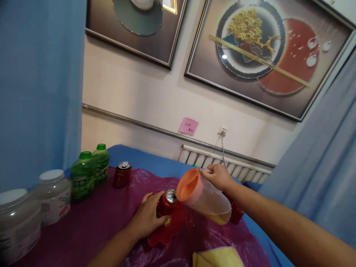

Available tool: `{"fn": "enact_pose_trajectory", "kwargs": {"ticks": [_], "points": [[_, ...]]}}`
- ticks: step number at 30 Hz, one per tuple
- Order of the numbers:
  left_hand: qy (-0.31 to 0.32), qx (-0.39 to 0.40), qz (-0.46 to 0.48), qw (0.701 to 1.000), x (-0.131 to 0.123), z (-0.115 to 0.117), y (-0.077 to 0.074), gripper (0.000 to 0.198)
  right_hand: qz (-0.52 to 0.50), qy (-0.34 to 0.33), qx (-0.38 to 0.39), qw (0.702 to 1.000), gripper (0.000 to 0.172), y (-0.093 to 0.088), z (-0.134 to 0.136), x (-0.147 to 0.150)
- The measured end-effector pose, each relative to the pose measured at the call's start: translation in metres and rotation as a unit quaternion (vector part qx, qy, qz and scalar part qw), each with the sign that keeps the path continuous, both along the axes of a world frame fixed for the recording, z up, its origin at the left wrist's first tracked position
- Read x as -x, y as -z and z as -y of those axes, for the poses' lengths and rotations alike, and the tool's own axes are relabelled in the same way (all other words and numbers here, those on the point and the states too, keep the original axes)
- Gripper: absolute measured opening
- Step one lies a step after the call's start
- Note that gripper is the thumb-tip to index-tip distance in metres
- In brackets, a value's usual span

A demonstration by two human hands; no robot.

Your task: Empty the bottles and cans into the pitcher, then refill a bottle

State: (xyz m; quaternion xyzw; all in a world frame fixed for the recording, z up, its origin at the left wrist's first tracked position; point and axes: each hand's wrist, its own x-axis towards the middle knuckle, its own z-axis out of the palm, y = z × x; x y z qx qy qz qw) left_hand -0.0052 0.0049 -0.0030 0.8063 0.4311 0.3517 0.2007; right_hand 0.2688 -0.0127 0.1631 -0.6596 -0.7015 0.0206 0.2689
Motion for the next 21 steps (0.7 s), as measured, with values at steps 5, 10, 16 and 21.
{"fn": "enact_pose_trajectory", "kwargs": {"ticks": [5,10,16,21], "points": [[-0.004,-0.012,0.011,1.0,0.0,0.0,0.0,0.072,0.0,-0.001,-0.001,1.0,0.052,0.002,0.0,-0.002],[-0.001,-0.019,0.017,1.0,0.0,0.001,-0.002,0.071,-0.02,-0.01,-0.001,1.0,0.052,0.007,-0.002,-0.007],[-0.005,-0.03,0.022,0.999,0.0,-0.002,0.002,0.07,-0.102,-0.003,-0.023,0.995,0.054,0.025,-0.002,-0.014],[-0.017,-0.011,0.024,1.0,0.0,-0.002,0.0,0.069,-0.234,0.074,-0.09,0.965,0.054,0.06,-0.003,-0.031]]}}
